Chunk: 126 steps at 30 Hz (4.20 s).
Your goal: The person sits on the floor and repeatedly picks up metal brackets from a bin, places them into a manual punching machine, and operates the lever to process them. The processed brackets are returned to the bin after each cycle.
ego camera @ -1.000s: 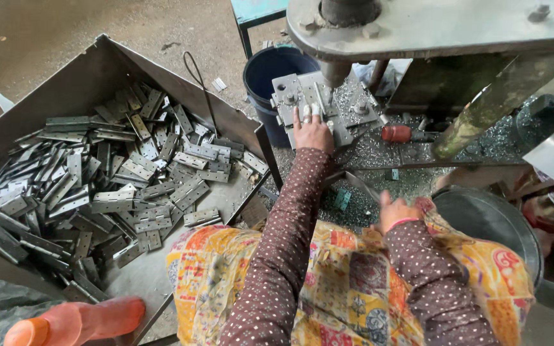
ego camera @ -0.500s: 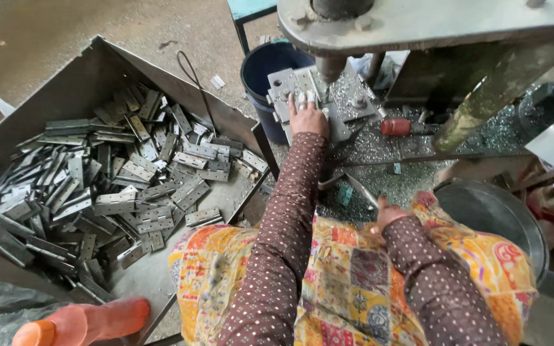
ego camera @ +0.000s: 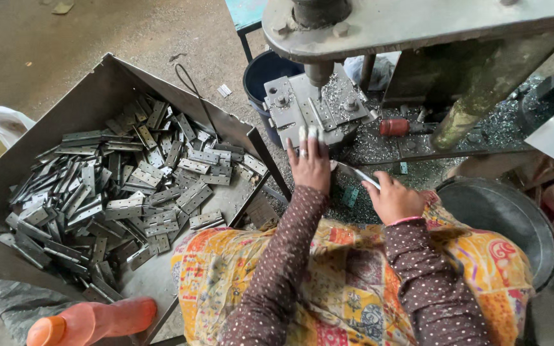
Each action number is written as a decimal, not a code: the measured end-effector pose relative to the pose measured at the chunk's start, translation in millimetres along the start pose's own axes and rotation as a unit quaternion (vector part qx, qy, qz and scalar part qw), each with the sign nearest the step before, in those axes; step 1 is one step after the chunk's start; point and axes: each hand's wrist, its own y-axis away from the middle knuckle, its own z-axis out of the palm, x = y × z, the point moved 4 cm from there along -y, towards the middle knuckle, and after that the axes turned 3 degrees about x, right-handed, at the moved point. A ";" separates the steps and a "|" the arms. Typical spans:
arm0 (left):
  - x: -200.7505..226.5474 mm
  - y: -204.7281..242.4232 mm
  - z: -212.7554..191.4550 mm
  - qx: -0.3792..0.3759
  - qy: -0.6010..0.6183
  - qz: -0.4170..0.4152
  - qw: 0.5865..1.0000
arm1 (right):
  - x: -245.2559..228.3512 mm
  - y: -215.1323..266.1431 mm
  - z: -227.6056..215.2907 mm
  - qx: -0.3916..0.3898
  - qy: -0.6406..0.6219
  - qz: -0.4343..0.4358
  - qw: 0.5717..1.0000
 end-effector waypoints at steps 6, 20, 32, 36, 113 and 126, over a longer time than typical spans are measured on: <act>-18.5 -55.6 3.1 -0.211 0.054 0.019 0.976 | -4.9 -6.8 -5.3 0.022 -0.001 0.003 1.000; 1.4 2.7 0.3 0.218 0.104 0.099 0.965 | 6.7 -0.7 11.4 -0.022 -0.015 -0.006 1.000; -64.9 -58.4 -13.2 0.043 0.247 -0.098 0.963 | -3.7 -13.1 -2.8 -0.115 -0.041 0.027 0.992; -54.4 -59.0 -15.9 0.212 0.149 -0.072 0.963 | -6.6 -8.4 -12.5 0.018 -0.030 -0.003 0.999; -22.6 -67.7 30.0 -0.184 0.139 -0.016 0.973 | 8.7 32.7 63.3 -0.579 0.042 0.219 0.784; -27.8 -83.7 32.7 -0.176 0.091 -0.003 0.980 | 1.7 10.3 33.1 -0.468 0.125 0.095 0.870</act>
